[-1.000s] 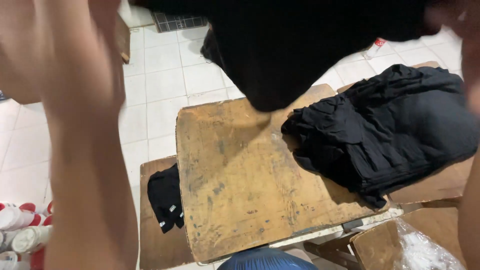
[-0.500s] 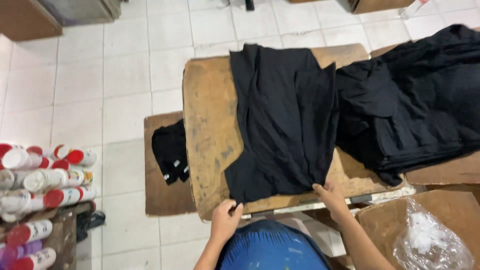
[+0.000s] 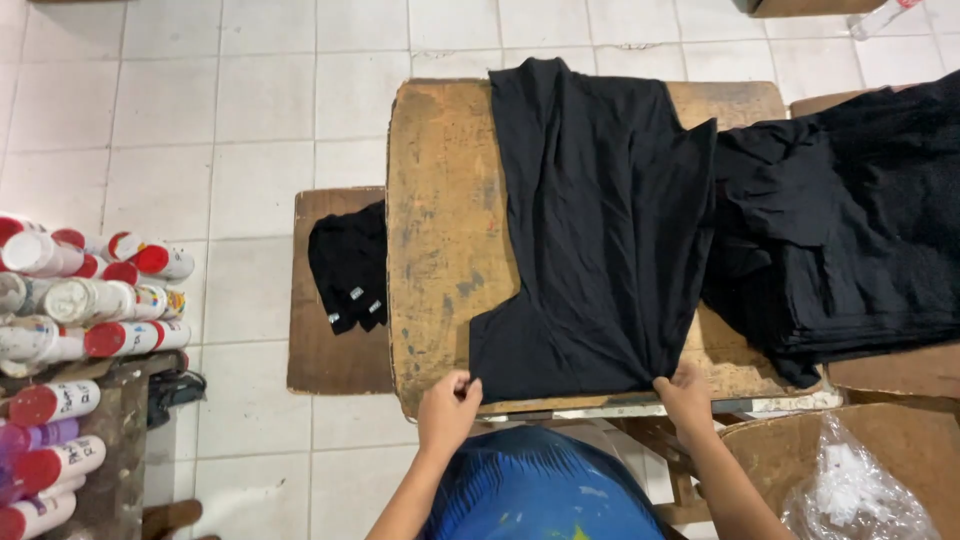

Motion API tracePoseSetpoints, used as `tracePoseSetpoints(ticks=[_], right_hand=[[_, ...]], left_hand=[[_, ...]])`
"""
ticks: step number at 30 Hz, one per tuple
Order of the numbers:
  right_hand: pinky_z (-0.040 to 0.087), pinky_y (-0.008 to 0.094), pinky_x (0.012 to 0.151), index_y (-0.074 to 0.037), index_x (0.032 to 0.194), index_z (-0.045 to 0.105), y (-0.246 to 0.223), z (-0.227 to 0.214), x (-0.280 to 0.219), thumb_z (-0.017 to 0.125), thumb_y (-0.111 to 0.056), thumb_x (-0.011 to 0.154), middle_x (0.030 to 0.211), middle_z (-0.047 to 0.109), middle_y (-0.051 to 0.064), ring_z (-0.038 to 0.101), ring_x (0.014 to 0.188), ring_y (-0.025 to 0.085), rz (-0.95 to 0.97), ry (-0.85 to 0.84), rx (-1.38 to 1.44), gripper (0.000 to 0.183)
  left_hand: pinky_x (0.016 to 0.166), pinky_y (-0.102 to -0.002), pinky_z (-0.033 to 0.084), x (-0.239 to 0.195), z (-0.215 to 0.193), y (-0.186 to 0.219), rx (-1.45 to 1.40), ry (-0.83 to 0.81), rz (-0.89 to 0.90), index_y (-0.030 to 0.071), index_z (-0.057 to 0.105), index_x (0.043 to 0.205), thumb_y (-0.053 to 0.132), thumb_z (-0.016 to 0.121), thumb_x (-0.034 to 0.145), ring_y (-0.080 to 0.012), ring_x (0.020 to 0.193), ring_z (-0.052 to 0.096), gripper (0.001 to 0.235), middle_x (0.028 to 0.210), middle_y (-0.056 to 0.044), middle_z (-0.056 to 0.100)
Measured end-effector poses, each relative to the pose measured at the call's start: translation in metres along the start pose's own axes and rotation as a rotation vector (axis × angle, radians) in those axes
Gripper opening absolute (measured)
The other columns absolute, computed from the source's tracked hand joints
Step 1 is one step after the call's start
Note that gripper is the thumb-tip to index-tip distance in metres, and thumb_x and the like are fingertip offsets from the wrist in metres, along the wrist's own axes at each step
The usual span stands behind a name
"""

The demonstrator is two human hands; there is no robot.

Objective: Applying heat-transfer labels to black shirts using a hand iron on a wooden workbench.

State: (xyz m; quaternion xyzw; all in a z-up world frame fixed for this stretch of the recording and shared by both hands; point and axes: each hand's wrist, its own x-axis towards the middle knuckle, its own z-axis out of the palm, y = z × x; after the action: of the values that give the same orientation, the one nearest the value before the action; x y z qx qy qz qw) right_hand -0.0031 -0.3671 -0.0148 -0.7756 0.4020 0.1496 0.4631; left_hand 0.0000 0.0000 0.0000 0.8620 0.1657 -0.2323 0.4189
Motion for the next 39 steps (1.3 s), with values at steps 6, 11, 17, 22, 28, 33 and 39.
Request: tracePoseSetpoints(ticks=[6,11,17,22,28,33,39], right_hand=[[0.045,0.053,0.089,-0.004,0.144,0.056,-0.041,0.032,0.007,0.082,-0.012,0.069,0.117,0.065,0.024,0.062,0.110,0.044,-0.856,0.475,-0.643,0.080],[0.041,0.043,0.100,-0.016,0.124,0.069,-0.105,0.101,0.011,0.063,-0.013,0.087,0.133,0.063,0.007,0.055,0.129,0.031,-1.279,-0.174,-0.630,0.037],[0.040,0.048,0.105,-0.018,0.130,0.062,-0.164,0.127,0.029,0.055,-0.018,0.100,0.145,0.046,0.007,0.042,0.136,0.032,-1.173,-0.362,-0.940,0.031],[0.041,0.040,0.098,-0.020,0.114,0.065,-0.170,0.143,0.063,0.063,-0.028,0.096,0.128,0.047,0.003,0.046,0.125,0.027,-1.245,-0.321,-1.085,0.020],[0.039,0.037,0.087,-0.018,0.106,0.060,-0.167,0.147,0.078,0.068,-0.031,0.092,0.112,0.045,0.001,0.046,0.114,0.024,-1.262,-0.364,-1.096,0.022],[0.039,0.038,0.087,-0.020,0.109,0.062,-0.167,0.147,0.080,0.068,-0.036,0.093,0.108,0.046,0.001,0.047,0.111,0.024,-1.290,-0.397,-0.994,0.023],[0.038,0.036,0.083,-0.021,0.101,0.066,-0.163,0.149,0.090,0.059,-0.035,0.098,0.104,0.047,0.001,0.049,0.107,0.024,-1.383,-0.324,-0.938,0.015]], left_hand=[[0.089,-0.048,0.055,0.036,-0.008,0.044,-0.221,0.090,-0.171,0.006,0.072,0.123,0.036,0.070,0.089,-0.0387,0.108,0.070,0.045,0.109,-0.017,0.078],[0.072,-0.036,0.054,0.083,0.016,0.033,-0.349,0.075,-0.213,0.006,0.077,0.107,0.030,0.076,0.084,-0.0204,0.083,0.069,0.033,0.083,-0.006,0.075],[0.056,-0.029,0.057,0.099,0.028,0.010,-0.336,-0.057,-0.445,0.013,0.082,0.088,0.045,0.079,0.078,-0.0195,0.067,0.072,0.034,0.077,-0.006,0.077],[0.066,-0.032,0.063,0.090,0.011,0.048,-0.462,-0.084,-0.532,0.000,0.075,0.112,0.036,0.084,0.079,-0.0276,0.082,0.075,0.050,0.107,-0.018,0.075],[0.063,-0.028,0.060,0.093,0.025,0.031,-0.612,0.017,-0.482,0.003,0.066,0.134,0.020,0.079,0.084,-0.0206,0.077,0.067,0.054,0.097,-0.014,0.070],[0.072,-0.035,0.057,0.082,-0.004,0.068,-0.512,0.120,-0.357,0.005,0.067,0.137,0.021,0.067,0.096,-0.0210,0.089,0.066,0.044,0.095,-0.018,0.072],[0.076,-0.034,0.056,0.101,-0.014,0.052,0.188,0.283,0.247,0.015,0.073,0.119,0.024,0.066,0.098,-0.0239,0.093,0.064,0.024,0.101,-0.005,0.063]])
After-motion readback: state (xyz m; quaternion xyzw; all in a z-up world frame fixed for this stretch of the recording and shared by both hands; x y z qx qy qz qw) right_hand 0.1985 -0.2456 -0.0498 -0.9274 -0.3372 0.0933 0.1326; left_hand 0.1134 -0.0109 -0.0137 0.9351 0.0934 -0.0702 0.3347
